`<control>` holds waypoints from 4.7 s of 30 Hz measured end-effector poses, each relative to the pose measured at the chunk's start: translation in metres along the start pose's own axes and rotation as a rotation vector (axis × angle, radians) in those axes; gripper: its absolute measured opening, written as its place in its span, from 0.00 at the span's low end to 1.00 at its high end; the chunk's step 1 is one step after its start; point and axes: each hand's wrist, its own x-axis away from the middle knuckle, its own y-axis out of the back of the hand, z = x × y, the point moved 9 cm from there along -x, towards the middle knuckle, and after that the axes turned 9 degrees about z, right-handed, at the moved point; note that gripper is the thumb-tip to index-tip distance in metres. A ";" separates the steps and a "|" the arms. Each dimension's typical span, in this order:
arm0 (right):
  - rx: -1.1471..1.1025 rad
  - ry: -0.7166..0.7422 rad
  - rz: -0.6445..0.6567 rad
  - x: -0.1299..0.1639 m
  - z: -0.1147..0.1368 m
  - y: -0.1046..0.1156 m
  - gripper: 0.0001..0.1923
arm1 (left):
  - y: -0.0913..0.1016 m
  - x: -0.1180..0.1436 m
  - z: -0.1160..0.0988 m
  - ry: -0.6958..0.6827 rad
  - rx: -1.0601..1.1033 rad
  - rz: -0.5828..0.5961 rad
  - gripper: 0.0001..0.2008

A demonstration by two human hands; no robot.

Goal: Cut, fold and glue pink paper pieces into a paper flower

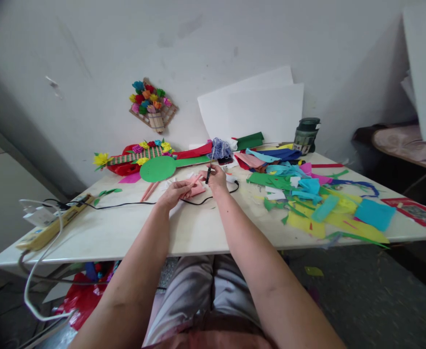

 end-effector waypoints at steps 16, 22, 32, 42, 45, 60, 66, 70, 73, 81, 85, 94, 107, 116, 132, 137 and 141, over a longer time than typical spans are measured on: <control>0.075 0.125 0.269 0.006 0.008 -0.030 0.25 | 0.003 -0.002 -0.023 -0.132 -0.057 -0.176 0.15; 0.034 0.089 0.299 0.010 0.011 -0.034 0.27 | 0.010 0.001 -0.025 -0.155 -0.069 -0.193 0.10; -0.022 0.093 0.309 0.011 0.011 -0.037 0.28 | 0.020 -0.004 -0.010 -0.102 -0.043 -0.227 0.15; 0.059 0.087 0.261 0.008 0.009 -0.031 0.25 | 0.014 0.003 -0.026 -0.184 -0.063 -0.231 0.18; 0.121 0.075 0.310 0.009 0.007 -0.033 0.25 | 0.015 0.004 -0.027 -0.211 -0.056 -0.218 0.16; 0.652 0.213 0.407 0.008 0.017 -0.047 0.20 | 0.033 0.005 -0.028 -0.282 -0.025 -0.331 0.13; 0.916 0.313 0.426 0.011 0.025 -0.040 0.18 | 0.030 0.006 -0.028 -0.288 -0.057 -0.322 0.11; 0.990 0.324 0.411 0.015 0.029 -0.020 0.18 | 0.026 0.005 -0.029 -0.283 -0.118 -0.296 0.13; 1.058 0.339 0.453 0.020 0.031 -0.019 0.18 | 0.026 0.005 -0.028 -0.283 -0.122 -0.294 0.14; 1.236 0.462 0.527 0.036 0.036 -0.036 0.22 | 0.034 0.004 -0.016 -0.290 -0.069 -0.280 0.13; 1.296 0.503 0.542 0.039 0.036 -0.038 0.22 | 0.037 0.003 -0.012 -0.275 -0.041 -0.282 0.12; 1.376 0.487 0.540 0.035 0.031 -0.038 0.22 | 0.035 0.001 -0.010 -0.254 -0.035 -0.255 0.11; 1.380 0.486 0.541 0.037 0.032 -0.039 0.19 | 0.030 0.001 -0.010 -0.198 -0.082 -0.215 0.13; 1.377 0.473 0.544 0.036 0.031 -0.038 0.20 | 0.029 0.001 -0.008 -0.182 -0.043 -0.219 0.14; 1.376 0.467 0.532 0.034 0.030 -0.036 0.22 | 0.028 0.001 -0.006 -0.150 -0.049 -0.210 0.15; 1.382 0.458 0.544 0.034 0.031 -0.037 0.23 | 0.027 0.001 -0.005 -0.144 -0.034 -0.206 0.16; 1.380 0.475 0.546 0.035 0.032 -0.038 0.23 | 0.024 0.000 -0.006 -0.146 0.009 -0.198 0.16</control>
